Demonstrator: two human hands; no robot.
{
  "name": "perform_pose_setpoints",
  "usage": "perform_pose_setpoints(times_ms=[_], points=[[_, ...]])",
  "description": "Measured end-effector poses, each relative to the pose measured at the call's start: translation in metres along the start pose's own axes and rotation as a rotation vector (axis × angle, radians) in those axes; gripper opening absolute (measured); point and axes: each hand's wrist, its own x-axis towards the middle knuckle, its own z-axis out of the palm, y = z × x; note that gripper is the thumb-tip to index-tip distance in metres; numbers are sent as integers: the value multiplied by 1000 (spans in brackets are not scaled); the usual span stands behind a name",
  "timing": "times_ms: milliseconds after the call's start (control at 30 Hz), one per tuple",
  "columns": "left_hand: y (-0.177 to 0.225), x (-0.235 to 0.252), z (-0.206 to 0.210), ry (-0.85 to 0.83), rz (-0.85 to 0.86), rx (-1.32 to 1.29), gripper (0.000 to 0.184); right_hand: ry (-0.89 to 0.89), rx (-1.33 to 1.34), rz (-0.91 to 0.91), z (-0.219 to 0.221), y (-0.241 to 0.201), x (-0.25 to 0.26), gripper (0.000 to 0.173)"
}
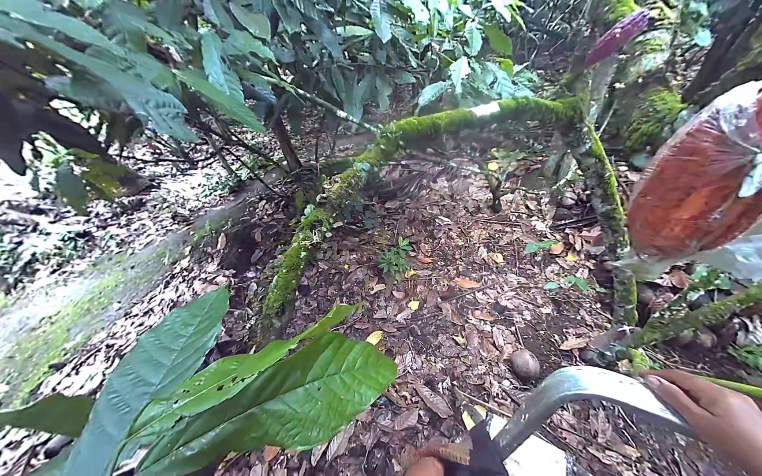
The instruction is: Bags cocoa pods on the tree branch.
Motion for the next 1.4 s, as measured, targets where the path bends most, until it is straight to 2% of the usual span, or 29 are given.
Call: perform_pose_setpoints(times_ms=[133, 267, 467, 567, 667, 767, 867, 933, 1000, 1067, 1167, 1233, 1333, 1400], points=[[3, -7, -14, -46, 69, 117, 35, -30, -7, 17, -1, 0, 0, 42], [14, -15, -39, 28, 193, 176, 26, -63, -19, 34, -4, -5, 0, 42], [16, 0, -67, -71, 328, 148, 26, -62, 19, 64, -3, -1, 4, 44], [10, 5, -86, 30, 492, -48, 18, -76, 17, 81, -4, -1, 6, 45], [12, -11, -131, 74, 681, -226, 26, -65, 41, 75, -3, -1, 7, 44], [18, -39, -179, 274, 838, -349, 20, -45, 52, 80, -4, -2, 3, 42], [26, -54, -212, 536, 862, -576, 18, -9, 49, 89, 0, 1, 4, 40], [39, -53, -224, 700, 844, -850, 16, 24, 46, 79, 4, 8, 5, 40], [55, -48, -235, 769, 850, -1176, 15, 53, 46, 54, 7, 11, 5, 40], [70, -42, -247, 682, 913, -1432, 28, 90, 79, 10, 4, 12, 6, 40], [89, -34, -267, 260, 1134, -1686, 58, 223, 147, -105, -18, 7, 9, 45], [106, -30, -279, 52, 1243, -1725, 67, 315, 230, -207, -48, -12, 8, 47], [135, -27, -285, -6, 1348, -1590, 60, 345, 393, -490, -88, -48, 8, 39], [159, -27, -280, 125, 1322, -1421, 56, 269, 388, -659, -99, -72, 14, 44]])
